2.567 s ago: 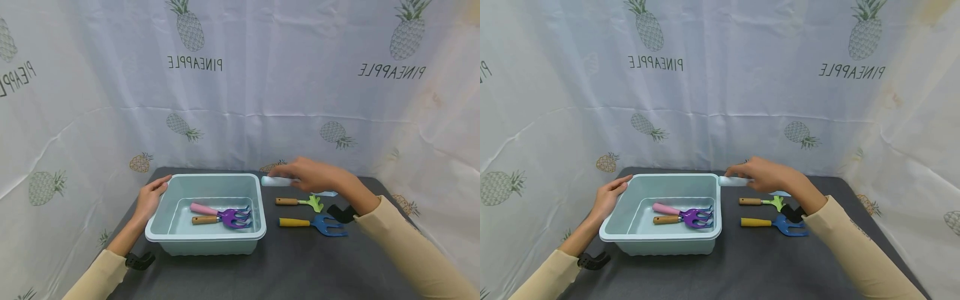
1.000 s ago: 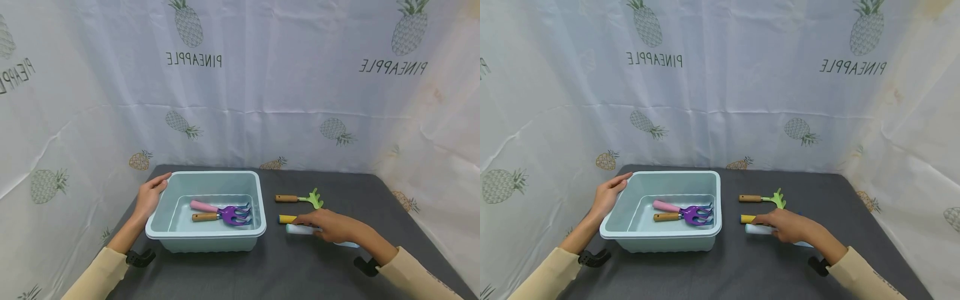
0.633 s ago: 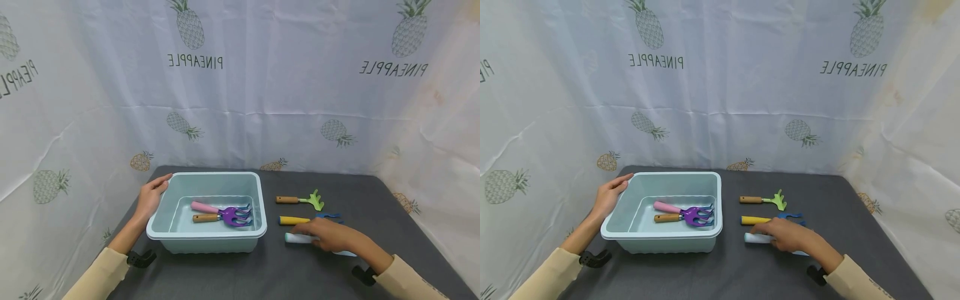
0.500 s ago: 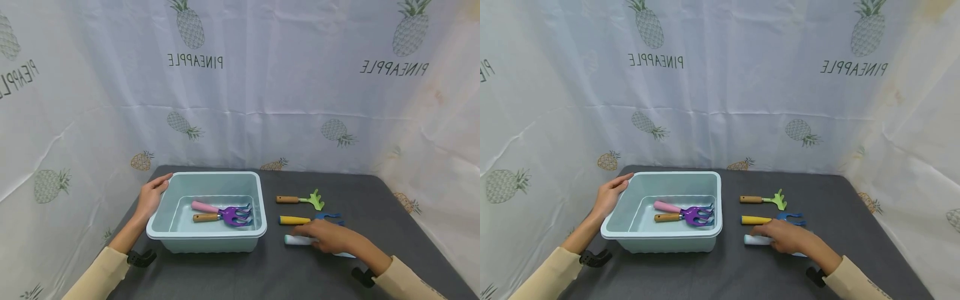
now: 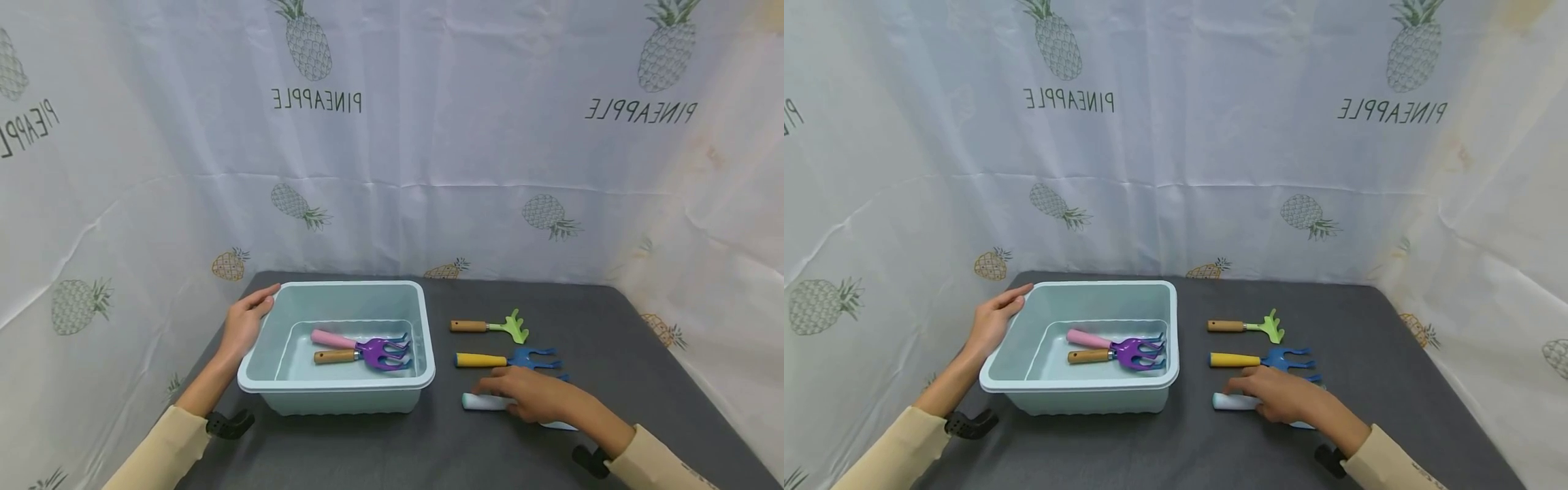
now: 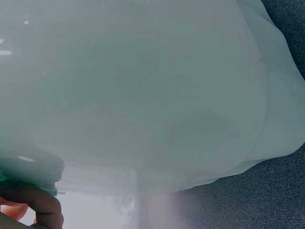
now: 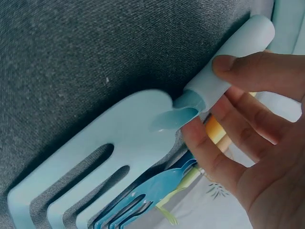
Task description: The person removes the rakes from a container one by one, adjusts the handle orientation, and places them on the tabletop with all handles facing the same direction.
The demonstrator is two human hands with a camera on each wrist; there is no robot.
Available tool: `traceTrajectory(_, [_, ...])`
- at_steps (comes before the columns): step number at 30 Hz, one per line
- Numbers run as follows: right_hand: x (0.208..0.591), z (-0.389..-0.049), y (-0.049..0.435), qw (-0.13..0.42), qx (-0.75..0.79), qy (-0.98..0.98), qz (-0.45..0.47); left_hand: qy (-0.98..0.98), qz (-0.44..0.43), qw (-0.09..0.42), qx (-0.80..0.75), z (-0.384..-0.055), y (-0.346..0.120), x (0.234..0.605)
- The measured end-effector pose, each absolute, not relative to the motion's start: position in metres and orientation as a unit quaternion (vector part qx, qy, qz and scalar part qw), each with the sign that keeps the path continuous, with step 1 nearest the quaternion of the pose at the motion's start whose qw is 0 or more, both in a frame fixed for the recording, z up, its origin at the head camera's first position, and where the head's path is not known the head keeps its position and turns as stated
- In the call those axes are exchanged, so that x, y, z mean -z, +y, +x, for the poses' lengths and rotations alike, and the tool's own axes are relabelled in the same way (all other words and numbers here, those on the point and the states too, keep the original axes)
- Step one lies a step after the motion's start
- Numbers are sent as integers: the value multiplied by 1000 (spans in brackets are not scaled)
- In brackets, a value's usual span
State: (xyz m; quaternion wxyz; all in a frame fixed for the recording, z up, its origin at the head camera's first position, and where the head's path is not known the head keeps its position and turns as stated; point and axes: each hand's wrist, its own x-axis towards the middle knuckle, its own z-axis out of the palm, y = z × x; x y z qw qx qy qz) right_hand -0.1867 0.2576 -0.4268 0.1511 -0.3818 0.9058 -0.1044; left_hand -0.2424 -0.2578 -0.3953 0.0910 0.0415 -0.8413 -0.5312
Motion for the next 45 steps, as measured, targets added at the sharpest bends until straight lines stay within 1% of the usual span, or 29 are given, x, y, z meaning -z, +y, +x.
traceTrajectory(15, [427, -191, 260, 169, 144, 901, -373, -838, 40, 94, 536, -244, -257, 396])
traceTrajectory(30, [426, -194, 258, 194, 142, 902, -359, -839, 44, 96, 533, -242, -257, 396])
traceTrajectory(37, [417, -199, 260, 169, 140, 899, -380, -838, 46, 92, 535, -242, -256, 395])
traceTrajectory(45, [386, -208, 254, 136, 117, 913, -366, -837, 50, 89, 537, -243, -256, 395])
